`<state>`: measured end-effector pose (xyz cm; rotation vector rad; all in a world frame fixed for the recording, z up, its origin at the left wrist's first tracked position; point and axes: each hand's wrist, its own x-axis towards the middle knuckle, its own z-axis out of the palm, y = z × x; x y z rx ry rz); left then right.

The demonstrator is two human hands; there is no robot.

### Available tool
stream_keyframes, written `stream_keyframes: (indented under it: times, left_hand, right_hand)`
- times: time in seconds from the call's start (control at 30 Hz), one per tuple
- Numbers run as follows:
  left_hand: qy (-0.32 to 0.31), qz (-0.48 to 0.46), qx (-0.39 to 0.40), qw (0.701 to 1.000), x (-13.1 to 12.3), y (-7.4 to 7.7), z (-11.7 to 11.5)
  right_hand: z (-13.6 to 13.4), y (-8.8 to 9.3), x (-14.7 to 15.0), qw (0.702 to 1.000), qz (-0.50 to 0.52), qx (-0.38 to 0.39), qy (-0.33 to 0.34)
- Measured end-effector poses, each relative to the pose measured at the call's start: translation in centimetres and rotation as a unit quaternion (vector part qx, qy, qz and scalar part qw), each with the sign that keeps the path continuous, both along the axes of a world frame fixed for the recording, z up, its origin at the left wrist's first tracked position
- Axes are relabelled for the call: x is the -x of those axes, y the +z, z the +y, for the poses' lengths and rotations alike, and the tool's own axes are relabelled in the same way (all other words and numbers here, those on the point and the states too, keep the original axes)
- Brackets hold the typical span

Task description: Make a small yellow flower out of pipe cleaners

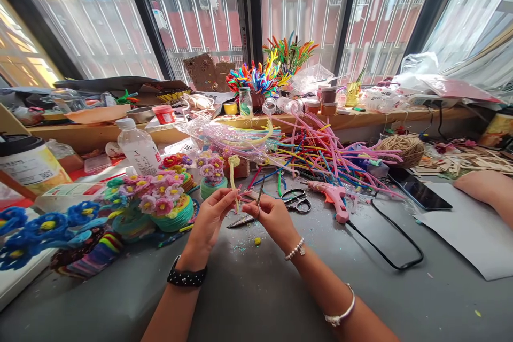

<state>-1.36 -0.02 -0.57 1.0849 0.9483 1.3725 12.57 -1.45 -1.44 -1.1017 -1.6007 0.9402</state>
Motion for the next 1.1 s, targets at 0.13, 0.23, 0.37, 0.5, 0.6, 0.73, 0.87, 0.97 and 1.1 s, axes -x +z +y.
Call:
stream_keyframes:
  times: [0.13, 0.23, 0.37, 0.5, 0.6, 0.73, 0.87, 0.97, 1.1]
  left_hand:
    - [-0.011, 0.004, 0.000, 1.000, -0.5, 0.0, -0.3]
    - [-0.002, 0.024, -0.012, 1.000, -0.9, 0.1, -0.4]
    - [0.015, 0.060, -0.018, 0.998, -0.8, 0.4, -0.5]
    - [-0.011, 0.089, -0.017, 0.996, -0.4, 0.6, -0.5]
    - [-0.014, 0.090, -0.017, 0.996, -0.1, 0.7, -0.5]
    - [0.032, 0.046, -0.019, 0.998, 0.1, 0.4, -0.3]
    - [0.073, 0.001, -0.022, 0.997, 0.2, 0.3, -0.2]
    - [0.084, -0.021, -0.028, 0.996, 0.1, 0.3, -0.2]
    - [0.092, -0.035, -0.032, 0.995, 0.0, 0.4, -0.3]
  right_hand:
    - [-0.1, -0.3, 0.6, 1.000, -0.020, -0.015, 0.006]
    - [-0.2, -0.3, 0.6, 0.999, -0.024, -0.024, -0.004]
    - [-0.2, 0.1, 0.2, 0.999, -0.005, -0.012, 0.035]
    - [0.0, 0.5, -0.5, 0.995, 0.010, 0.009, 0.103]
    - [0.0, 0.7, -0.7, 0.993, 0.006, 0.027, 0.115]
    - [-0.1, 0.8, -0.4, 0.991, -0.033, 0.040, 0.120]
    - [-0.3, 0.6, 0.0, 0.981, -0.123, 0.029, 0.147]
    - [-0.5, 0.3, 0.3, 0.971, -0.179, 0.005, 0.160]
    - [-0.8, 0.0, 0.7, 0.958, -0.227, -0.015, 0.177]
